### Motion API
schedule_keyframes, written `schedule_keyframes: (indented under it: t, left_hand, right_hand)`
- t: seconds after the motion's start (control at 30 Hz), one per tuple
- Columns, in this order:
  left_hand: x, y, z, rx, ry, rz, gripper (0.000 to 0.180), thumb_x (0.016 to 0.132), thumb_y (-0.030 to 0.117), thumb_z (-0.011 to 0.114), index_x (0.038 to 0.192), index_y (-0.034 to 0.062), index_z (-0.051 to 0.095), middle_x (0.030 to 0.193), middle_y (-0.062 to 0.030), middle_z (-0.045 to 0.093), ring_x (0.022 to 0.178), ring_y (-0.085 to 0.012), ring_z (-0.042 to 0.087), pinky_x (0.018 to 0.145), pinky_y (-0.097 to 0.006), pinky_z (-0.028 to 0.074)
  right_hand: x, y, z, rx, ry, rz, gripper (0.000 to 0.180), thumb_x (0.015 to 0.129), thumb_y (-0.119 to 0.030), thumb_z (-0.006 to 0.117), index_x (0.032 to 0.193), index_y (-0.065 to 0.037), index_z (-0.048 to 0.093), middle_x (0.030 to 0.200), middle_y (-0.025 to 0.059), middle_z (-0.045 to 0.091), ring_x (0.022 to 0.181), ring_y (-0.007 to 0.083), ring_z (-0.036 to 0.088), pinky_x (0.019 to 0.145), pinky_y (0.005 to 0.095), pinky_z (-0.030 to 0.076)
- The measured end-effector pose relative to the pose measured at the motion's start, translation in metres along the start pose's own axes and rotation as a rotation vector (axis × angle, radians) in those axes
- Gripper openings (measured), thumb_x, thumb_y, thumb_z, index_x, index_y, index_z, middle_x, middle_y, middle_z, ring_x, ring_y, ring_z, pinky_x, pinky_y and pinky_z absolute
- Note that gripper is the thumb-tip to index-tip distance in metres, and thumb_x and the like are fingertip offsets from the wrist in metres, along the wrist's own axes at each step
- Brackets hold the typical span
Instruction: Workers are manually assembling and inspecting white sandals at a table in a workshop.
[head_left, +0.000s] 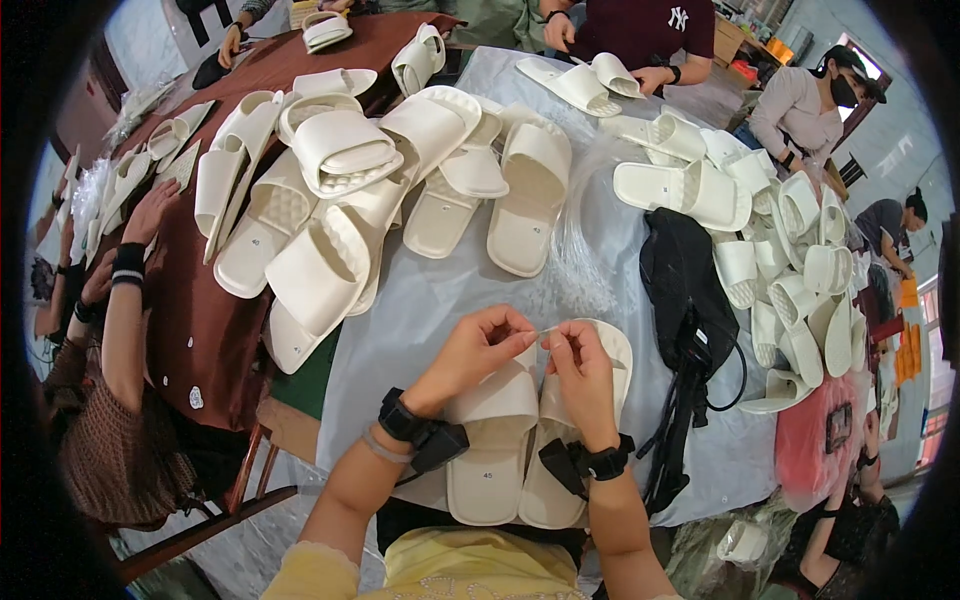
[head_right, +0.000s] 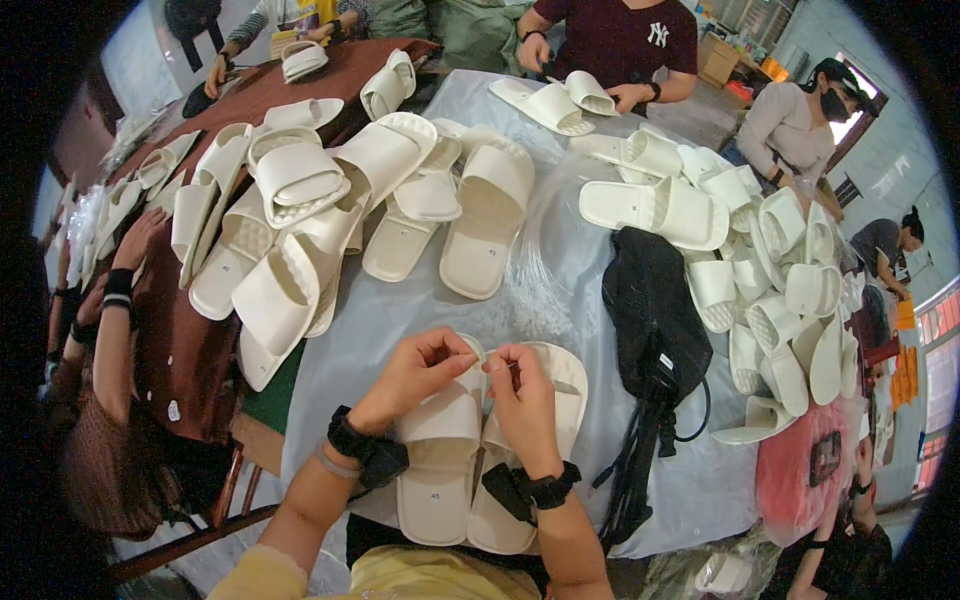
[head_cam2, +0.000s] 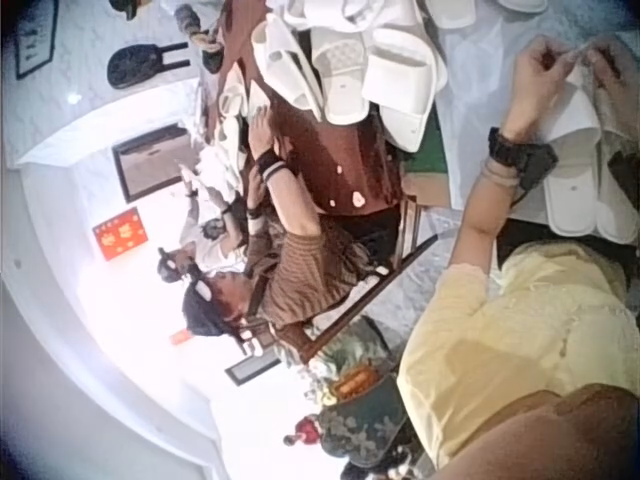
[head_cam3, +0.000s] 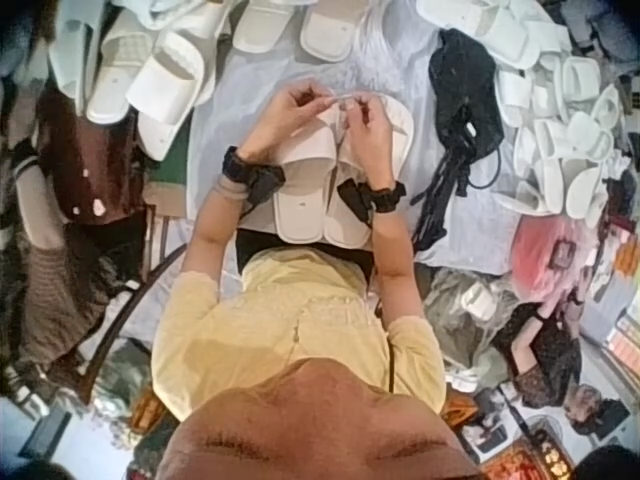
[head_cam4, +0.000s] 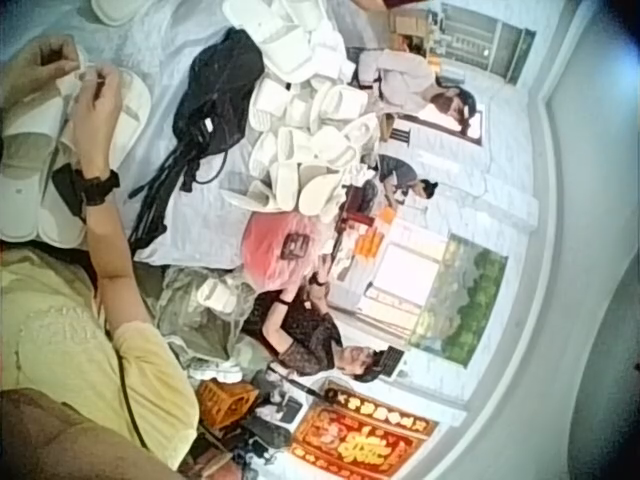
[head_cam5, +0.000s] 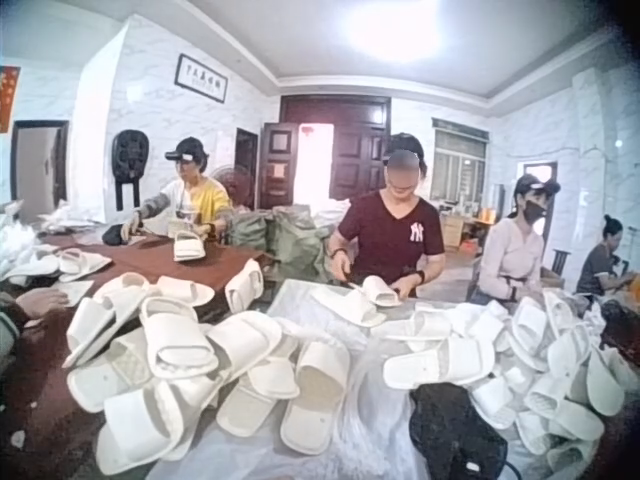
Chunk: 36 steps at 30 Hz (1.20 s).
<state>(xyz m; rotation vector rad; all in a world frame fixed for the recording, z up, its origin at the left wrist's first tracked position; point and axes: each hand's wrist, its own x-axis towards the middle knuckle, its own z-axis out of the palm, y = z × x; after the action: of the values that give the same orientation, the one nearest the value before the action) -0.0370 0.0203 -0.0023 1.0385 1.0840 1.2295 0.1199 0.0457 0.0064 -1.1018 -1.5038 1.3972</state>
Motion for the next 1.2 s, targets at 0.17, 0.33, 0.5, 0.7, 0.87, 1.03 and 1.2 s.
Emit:
schedule_keyframes:
  t: [0.17,0.33,0.5,0.7,0.87,1.03,1.2]
  left_hand:
    - [0.001,-0.004,-0.002,0.011,0.003,-0.012,0.007,0.084,0.011,0.060,0.087,0.0046,0.059,0.074,0.0072,0.053,0.065,0.0007,0.044,0.056,-0.016,0.036]
    - [0.000,-0.001,0.001,-0.004,0.005,0.002,0.007,0.084,0.011,0.060,0.087,0.0045,0.058,0.074,0.0071,0.053,0.064,0.0006,0.044,0.055,-0.016,0.036]
    - [0.000,-0.003,-0.002,0.027,0.005,-0.012,0.008,0.084,0.011,0.060,0.087,0.0043,0.058,0.074,0.0068,0.053,0.064,0.0006,0.044,0.055,-0.016,0.036]
    - [-0.001,0.002,0.000,0.020,0.011,-0.045,0.008,0.085,0.012,0.059,0.086,0.0036,0.058,0.073,0.0070,0.053,0.063,0.0010,0.043,0.054,-0.016,0.036]
    - [-0.001,0.003,0.000,0.016,0.003,-0.024,0.008,0.084,0.011,0.060,0.086,0.0036,0.058,0.073,0.0071,0.053,0.063,0.0012,0.043,0.054,-0.015,0.035]
    - [-0.002,0.000,-0.001,0.009,0.000,-0.022,0.008,0.084,0.011,0.060,0.086,0.0036,0.058,0.073,0.0071,0.053,0.063,0.0008,0.043,0.055,-0.016,0.036]
    - [-0.001,0.005,0.001,0.009,0.002,-0.009,0.009,0.084,0.012,0.060,0.086,0.0033,0.058,0.075,0.0065,0.054,0.065,0.0003,0.043,0.056,-0.016,0.036]
  right_hand:
    - [0.000,0.002,-0.001,-0.037,-0.040,0.012,0.012,0.089,-0.011,0.049,0.092,0.000,0.051,0.079,0.0045,0.059,0.061,0.0074,0.049,0.057,0.0218,0.042]
    - [-0.001,0.001,0.000,-0.009,-0.018,-0.022,0.011,0.089,-0.011,0.050,0.092,0.000,0.051,0.079,0.0047,0.059,0.061,0.0075,0.050,0.057,0.0220,0.042]
    - [-0.001,-0.001,0.000,-0.033,-0.039,0.011,0.012,0.089,-0.011,0.050,0.093,0.000,0.051,0.080,0.0045,0.059,0.060,0.0074,0.049,0.056,0.0216,0.042]
    - [0.000,0.000,-0.001,-0.011,-0.018,0.012,0.013,0.089,-0.012,0.050,0.094,0.000,0.051,0.079,0.0043,0.059,0.060,0.0072,0.049,0.056,0.0211,0.041]
    - [-0.001,-0.002,0.001,0.003,-0.012,0.015,0.013,0.089,-0.013,0.050,0.093,0.000,0.051,0.079,0.0038,0.059,0.060,0.0071,0.049,0.056,0.0211,0.041]
    - [0.000,0.002,0.000,0.012,-0.040,0.003,0.014,0.089,-0.013,0.050,0.094,0.000,0.051,0.079,0.0036,0.059,0.060,0.0066,0.049,0.056,0.0208,0.041]
    - [-0.001,0.000,0.000,0.008,-0.001,-0.006,0.013,0.089,-0.013,0.050,0.093,0.000,0.051,0.079,0.0033,0.058,0.060,0.0065,0.048,0.056,0.0206,0.041]
